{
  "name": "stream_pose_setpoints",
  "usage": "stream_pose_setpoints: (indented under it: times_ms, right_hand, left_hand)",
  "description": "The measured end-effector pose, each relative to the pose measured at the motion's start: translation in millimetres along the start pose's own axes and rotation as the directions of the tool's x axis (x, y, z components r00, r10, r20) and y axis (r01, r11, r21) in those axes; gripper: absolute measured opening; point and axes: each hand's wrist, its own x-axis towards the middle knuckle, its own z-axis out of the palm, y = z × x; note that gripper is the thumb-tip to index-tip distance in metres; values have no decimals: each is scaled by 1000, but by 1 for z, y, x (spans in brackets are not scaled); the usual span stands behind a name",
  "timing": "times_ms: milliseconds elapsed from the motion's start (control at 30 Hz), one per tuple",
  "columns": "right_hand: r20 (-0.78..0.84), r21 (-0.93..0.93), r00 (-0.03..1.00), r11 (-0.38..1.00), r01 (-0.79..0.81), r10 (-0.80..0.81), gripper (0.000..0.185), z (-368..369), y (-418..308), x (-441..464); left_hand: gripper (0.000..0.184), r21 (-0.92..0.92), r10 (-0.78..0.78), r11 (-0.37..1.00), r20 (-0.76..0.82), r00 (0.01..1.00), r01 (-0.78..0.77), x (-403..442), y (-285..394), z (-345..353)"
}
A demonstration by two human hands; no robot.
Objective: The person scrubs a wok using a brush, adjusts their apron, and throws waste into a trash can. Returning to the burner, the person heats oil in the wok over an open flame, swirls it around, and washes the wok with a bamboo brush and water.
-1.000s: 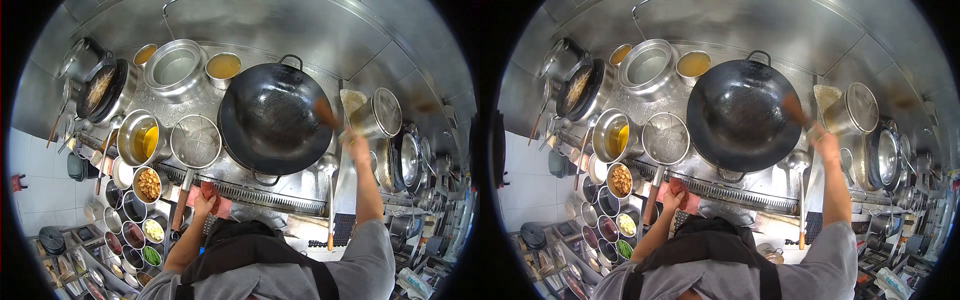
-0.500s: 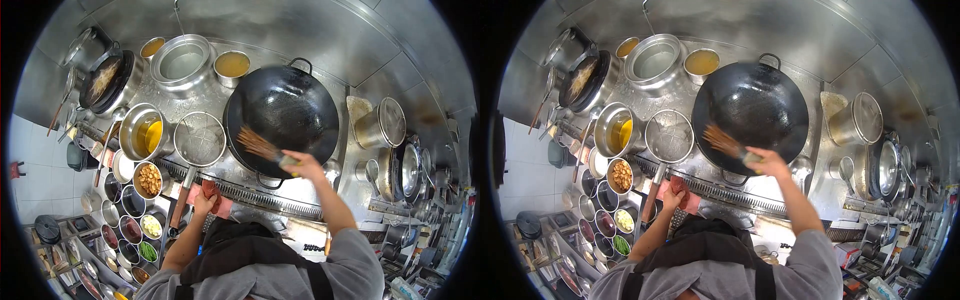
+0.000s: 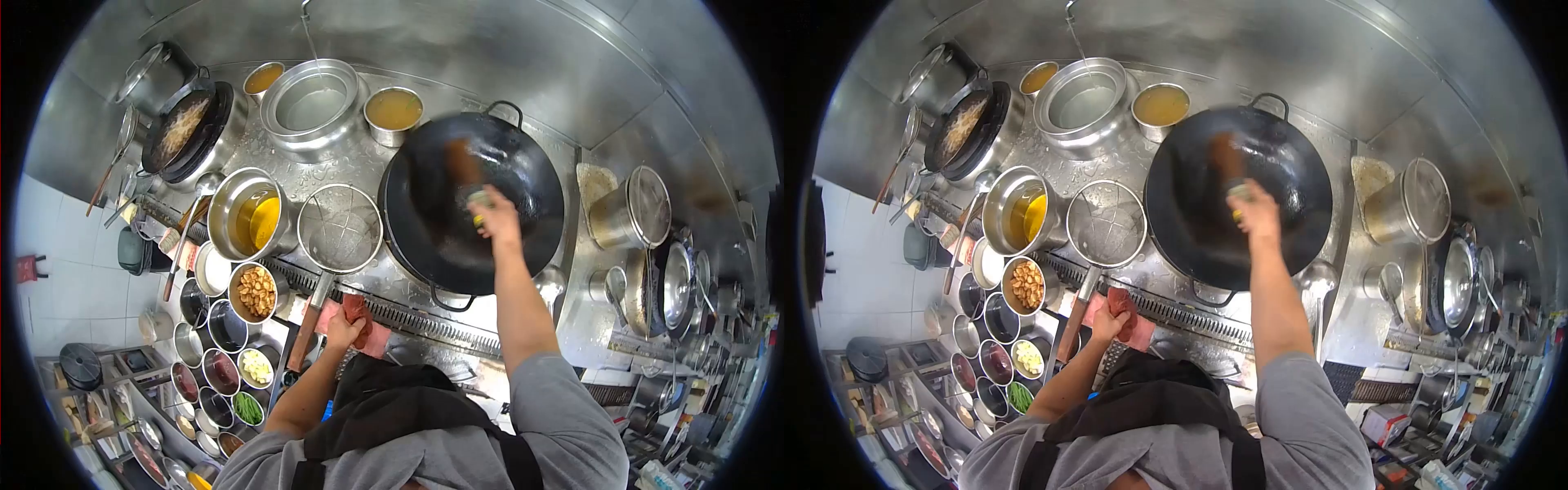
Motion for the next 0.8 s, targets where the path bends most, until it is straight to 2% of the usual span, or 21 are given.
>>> stream_pose_setpoints:
  times_ms: [33,67,100,167,200,233,267,300,333,367,433,467,500,533,567,633,667,700,733,767,800]
  right_hand:
    - [157,15,987,999,38,-40,63,14,4,-16]
    - [316,-66,948,998,-2,23,63,10,-13,-47]
    - [321,-156,934,965,213,-154,62,8,4,-60]
    - [518,-145,834,941,304,-190,59,-38,29,-90]
    - [519,-189,834,927,324,-186,56,-70,47,-91]
    - [520,-232,834,910,343,-182,53,-113,72,-93]
    - [477,69,841,965,252,-254,52,-164,131,-61]
    - [150,-714,986,682,160,-74,52,-200,78,-74]
    - [-96,-598,924,763,244,-371,51,-242,94,-63]
    - [-286,-760,920,648,-47,-269,49,-252,36,-87]
    - [-582,-607,779,762,-226,-233,53,-270,21,-91]
    - [-597,-589,768,776,-225,-230,53,-273,34,-96]
    - [-632,-481,703,876,-27,-325,56,-271,56,-99]
    - [-677,-371,615,909,188,-404,58,-267,79,-103]
    - [-680,-259,641,935,242,-354,62,-252,101,-117]
    - [-679,-96,681,953,287,-274,65,-208,141,-162]
    - [-637,88,764,975,204,-102,64,-185,149,-195]
    - [-601,77,792,978,192,-108,61,-165,163,-225]
    - [-600,-58,782,984,168,-168,56,-142,206,-238]
    - [-650,-260,644,914,311,-403,52,-114,260,-241]
    - [-530,-280,809,953,116,-254,51,-109,265,-266]
  left_hand:
    - [47,16,-8,1000,1,1000,8,-1,-3,1]
    - [44,2,-5,1000,-6,1000,5,1,-13,7]
    - [44,11,1,1000,9,1000,-1,4,-22,12]
    - [33,-386,-46,922,-52,998,22,9,-32,22]
    - [25,-659,-265,697,130,956,283,6,-10,14]
    - [25,-649,-250,707,141,958,280,8,3,9]
    - [25,-689,-225,677,140,964,258,8,14,7]
    - [25,-729,-202,642,137,970,236,7,26,7]
    - [26,-699,-194,658,199,961,278,7,41,7]
    - [26,-700,-177,664,193,965,262,8,64,10]
    - [32,-698,-177,618,325,929,361,3,110,18]
    - [38,-647,-173,642,402,899,413,4,128,24]
    - [45,-592,-169,664,476,863,457,5,147,31]
    - [49,-621,-117,650,488,865,438,-3,174,37]
    - [48,-594,-100,658,541,835,464,1,179,49]
    - [39,-482,-215,717,536,817,504,-5,201,59]
    - [39,-484,-201,727,528,825,487,-5,205,63]
    - [31,-501,-209,682,564,799,533,-3,203,69]
    - [24,-511,-216,635,601,769,578,0,200,77]
    - [24,-508,-206,651,596,776,563,5,192,86]
    - [20,-639,-61,581,583,810,504,12,180,94]
